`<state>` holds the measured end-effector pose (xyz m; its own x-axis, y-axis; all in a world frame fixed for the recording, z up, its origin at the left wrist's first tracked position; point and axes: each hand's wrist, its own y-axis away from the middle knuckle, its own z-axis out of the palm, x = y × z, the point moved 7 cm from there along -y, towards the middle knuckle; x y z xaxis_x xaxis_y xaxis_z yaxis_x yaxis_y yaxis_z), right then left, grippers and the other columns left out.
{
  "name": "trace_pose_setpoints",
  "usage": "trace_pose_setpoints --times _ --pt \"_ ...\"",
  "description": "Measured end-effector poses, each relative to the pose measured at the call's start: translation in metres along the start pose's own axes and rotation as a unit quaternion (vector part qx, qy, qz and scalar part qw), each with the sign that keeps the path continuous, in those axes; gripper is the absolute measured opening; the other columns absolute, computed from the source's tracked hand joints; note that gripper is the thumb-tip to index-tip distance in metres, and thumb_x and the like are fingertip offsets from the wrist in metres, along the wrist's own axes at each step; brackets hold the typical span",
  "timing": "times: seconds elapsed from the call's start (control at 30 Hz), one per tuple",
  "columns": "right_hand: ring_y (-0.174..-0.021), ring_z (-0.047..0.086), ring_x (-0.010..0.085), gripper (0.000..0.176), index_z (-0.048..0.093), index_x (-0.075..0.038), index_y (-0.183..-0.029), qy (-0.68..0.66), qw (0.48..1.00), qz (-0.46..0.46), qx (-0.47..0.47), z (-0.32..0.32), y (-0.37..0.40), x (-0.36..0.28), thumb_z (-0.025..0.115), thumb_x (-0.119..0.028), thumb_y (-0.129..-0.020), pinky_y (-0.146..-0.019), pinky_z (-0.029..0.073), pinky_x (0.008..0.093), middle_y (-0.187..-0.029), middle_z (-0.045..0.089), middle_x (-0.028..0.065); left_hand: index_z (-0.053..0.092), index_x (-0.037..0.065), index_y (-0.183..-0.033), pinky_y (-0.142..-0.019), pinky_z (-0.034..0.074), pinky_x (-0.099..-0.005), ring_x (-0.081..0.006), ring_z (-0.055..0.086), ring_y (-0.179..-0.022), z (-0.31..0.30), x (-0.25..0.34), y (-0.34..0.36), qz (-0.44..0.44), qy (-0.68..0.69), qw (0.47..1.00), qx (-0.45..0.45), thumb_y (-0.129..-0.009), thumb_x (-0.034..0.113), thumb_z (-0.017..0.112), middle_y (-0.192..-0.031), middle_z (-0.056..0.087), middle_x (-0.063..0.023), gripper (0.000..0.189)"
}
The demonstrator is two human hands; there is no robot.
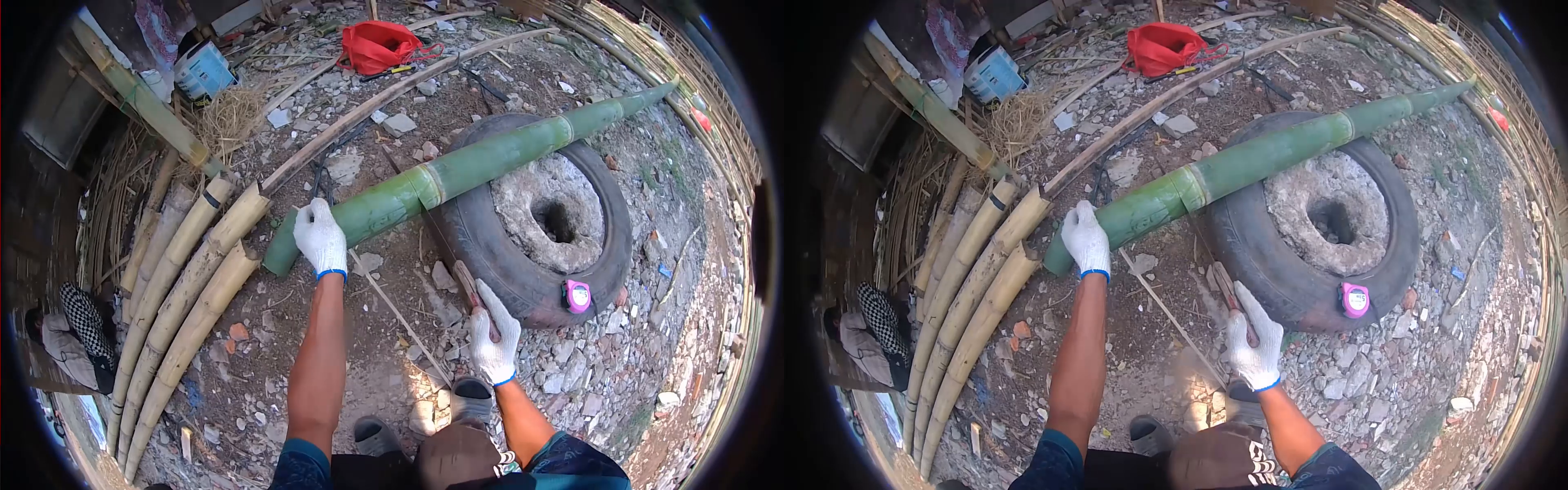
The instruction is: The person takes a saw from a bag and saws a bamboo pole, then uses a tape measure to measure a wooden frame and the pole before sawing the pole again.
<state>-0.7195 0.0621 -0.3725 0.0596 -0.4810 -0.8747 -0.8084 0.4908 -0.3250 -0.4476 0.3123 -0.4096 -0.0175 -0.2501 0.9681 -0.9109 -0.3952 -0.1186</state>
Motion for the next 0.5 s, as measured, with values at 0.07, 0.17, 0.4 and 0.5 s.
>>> trace_pose_setpoints --times 0.07,0.17,0.4,0.5 --pt "-0.111 0.072 0.0228 0.038 0.064 0.007 -0.133 -0.063 0.998 -0.012 0.019 0.012 -0.015 0.009 0.059 -0.011 -0.1 -0.098 0.052 0.0338 -0.117 0.075 0.0235 0.067 -0.005 -0.1 -0.083 0.049 -0.0373 -0.021 0.061 -0.084 -0.002 -0.005 0.004 -0.013 -0.01 1.0 0.001 -0.101 0.029 0.063 -0.089 0.069 -0.0127 0.034" --pt "-0.09 0.071 0.0131 0.035 0.067 0.003 -0.13 -0.073 0.997 0.008 0.037 0.072 -0.089 0.01 0.064 -0.014 -0.099 -0.081 0.054 0.0289 -0.094 0.077 0.0175 0.062 -0.004 -0.123 -0.099 0.047 -0.0383 -0.0274 0.063 -0.109 0.004 -0.005 0.009 0.076 0.004 0.997 -0.022 -0.101 0.034 0.066 -0.119 0.067 -0.0193 0.044" --pt "-0.09 0.068 0.0127 0.039 0.063 0.002 -0.135 -0.085 0.996 -0.015 0.014 0.077 -0.095 0.011 0.063 -0.015 -0.101 -0.083 0.053 0.0297 -0.105 0.076 0.0187 0.066 -0.003 -0.103 -0.09 0.05 -0.0471 -0.0408 0.067 -0.098 0.001 -0.002 -0.001 0.106 -0.063 0.992 0.037 -0.103 0.028 0.056 -0.104 0.07 -0.0256 0.033" --pt "-0.094 0.062 0.0103 0.039 0.062 0.002 -0.139 -0.083 0.989 0.107 -0.055 0.034 -0.044 0.007 0.059 -0.011 -0.103 -0.087 0.05 0.0276 -0.117 0.076 0.0141 0.066 -0.004 -0.107 -0.09 0.05 -0.0468 -0.0406 0.067 -0.1 -0.004 0.002 0.005 0.123 -0.095 0.987 0.039 -0.104 0.029 0.055 -0.105 0.07 -0.0258 0.035"
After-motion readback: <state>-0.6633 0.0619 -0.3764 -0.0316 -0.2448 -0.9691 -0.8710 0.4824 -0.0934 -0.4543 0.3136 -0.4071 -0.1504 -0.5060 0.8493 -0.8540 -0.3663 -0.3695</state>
